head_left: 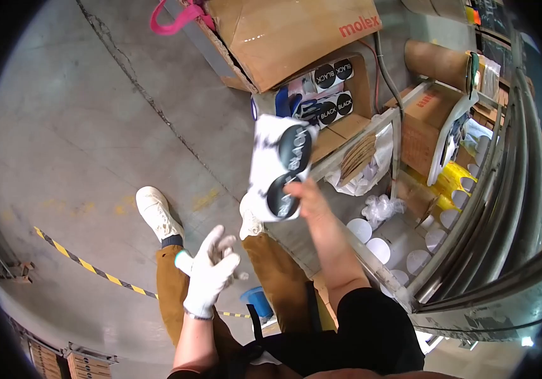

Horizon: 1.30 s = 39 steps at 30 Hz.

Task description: Apply labels to a cardboard box and seal it using a handheld tape dispenser on a conveyor line.

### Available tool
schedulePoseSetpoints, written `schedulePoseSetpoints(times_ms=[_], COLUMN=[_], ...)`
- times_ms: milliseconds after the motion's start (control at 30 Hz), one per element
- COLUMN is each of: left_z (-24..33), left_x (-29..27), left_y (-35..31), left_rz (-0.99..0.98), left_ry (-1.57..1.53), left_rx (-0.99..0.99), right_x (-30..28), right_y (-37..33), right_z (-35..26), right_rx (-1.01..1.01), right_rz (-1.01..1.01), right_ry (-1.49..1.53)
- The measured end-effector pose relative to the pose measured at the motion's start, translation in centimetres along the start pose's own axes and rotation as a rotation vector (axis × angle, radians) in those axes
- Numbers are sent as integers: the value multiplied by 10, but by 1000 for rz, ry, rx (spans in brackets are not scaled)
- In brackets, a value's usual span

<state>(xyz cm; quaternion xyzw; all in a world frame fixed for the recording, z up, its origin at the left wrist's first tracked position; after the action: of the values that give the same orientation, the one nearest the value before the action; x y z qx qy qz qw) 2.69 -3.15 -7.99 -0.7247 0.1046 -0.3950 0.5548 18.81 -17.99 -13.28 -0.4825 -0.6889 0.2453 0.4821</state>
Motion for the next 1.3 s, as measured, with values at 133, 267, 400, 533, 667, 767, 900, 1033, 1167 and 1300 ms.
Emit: schedulePoseSetpoints(times_ms=[133,267,400,533,667,767,900,1033,1167,1300], left_z=[17,23,14,9,6,6,7,3,0,0], left_x=[-18,20,13,14,19,26,16,-10,-15,-5], left_y=[30,10,12,9,9,12,17,16,15,11], left_rz=[54,-61,6,8,-76,-109,-51,157,153,98], left_ry=[46,148,113,67,19,-17,-34,-41,-3,-61], left_rx=[265,221,167,125,113,134,237,212,209,179], right_x=[39,71,74,72,74,68,35,-43,-138,-225], right_y=[0,-24,-30,-36,-42,-43,-43,-31,-8,14], right_z=[44,47,54,55,53,55,63,39,-15,-64], right_rx=[48,62,99,106,81,79,55,-145,-377,-445], right_rz=[-1,-149,-133,-103,-99,-69,83,300,458,615], right_ry=[-73,-203,-183,-172,-153,-117,-19,246,349,300])
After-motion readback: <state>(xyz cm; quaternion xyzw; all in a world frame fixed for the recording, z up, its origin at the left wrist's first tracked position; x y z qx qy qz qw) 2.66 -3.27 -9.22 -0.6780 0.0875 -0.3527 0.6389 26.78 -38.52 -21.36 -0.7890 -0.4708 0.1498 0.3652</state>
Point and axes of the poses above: each hand's wrist, its own y-axis towards the middle knuckle, its own x-axis out of the palm, z = x × y, the point moved 9 cm from there along y, towards the middle knuckle, and after that the axes turned 1 degree about -x, right-handed, at the moved point
